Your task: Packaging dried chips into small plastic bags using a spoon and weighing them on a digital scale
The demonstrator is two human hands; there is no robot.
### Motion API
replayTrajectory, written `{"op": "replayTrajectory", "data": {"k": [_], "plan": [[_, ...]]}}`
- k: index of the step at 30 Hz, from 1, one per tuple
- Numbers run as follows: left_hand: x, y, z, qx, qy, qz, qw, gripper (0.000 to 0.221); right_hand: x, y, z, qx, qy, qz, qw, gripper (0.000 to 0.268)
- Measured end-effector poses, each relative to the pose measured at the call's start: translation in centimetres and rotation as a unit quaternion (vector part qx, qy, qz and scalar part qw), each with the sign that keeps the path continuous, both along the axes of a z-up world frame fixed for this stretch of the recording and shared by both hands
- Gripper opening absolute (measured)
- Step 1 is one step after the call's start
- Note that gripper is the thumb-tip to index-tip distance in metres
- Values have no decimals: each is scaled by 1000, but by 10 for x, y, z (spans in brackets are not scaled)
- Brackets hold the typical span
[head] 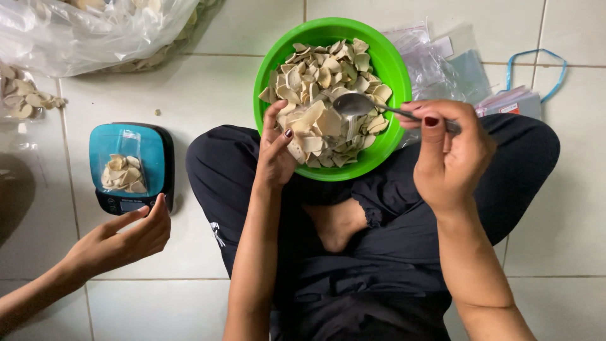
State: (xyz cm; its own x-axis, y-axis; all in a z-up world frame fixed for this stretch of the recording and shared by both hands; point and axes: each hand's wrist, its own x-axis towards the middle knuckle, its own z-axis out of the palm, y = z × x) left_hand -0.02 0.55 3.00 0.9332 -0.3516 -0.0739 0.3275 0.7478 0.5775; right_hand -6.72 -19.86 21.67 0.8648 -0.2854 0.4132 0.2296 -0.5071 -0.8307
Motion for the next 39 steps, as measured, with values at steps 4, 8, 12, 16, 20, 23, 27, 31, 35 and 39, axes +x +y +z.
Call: {"op": "replayTrajectory", "data": {"k": [4,8,12,16,20,23,27,31,35,39], "plan": [[-1,0,-3,-14,17,-3,1000,64,-4,6,-3,21,49,65,996,22],[-2,1,-2,-30,32,-9,999,71,-6,8,-8,54,26,39,997,25],[-1,0,-2,-28,17,-9,999,82,-9,4,-7,69,56,86,992,27],[-1,0,-2,16,7,41,999,96,-17,-14,-18,89,-16,-24,996,30],[1,-2,-1,4,2,45,999,100,-21,-38,-37,126,-21,-116,985,29],[1,-1,9,-35,53,25,998,99,-26,-47,-69,140,46,-97,984,29],[2,-1,-13,-41,23,35,998,89,-29,-56,-113,127,42,-59,989,28],[7,-2,-26,-50,17,35,998,86,-21,-48,-118,107,46,-59,991,26],[5,-1,-36,-70,17,37,997,84,-17,-40,-124,89,39,-70,993,28],[4,-1,-32,-67,18,26,997,77,-12,-41,-139,109,28,-77,991,32]]}}
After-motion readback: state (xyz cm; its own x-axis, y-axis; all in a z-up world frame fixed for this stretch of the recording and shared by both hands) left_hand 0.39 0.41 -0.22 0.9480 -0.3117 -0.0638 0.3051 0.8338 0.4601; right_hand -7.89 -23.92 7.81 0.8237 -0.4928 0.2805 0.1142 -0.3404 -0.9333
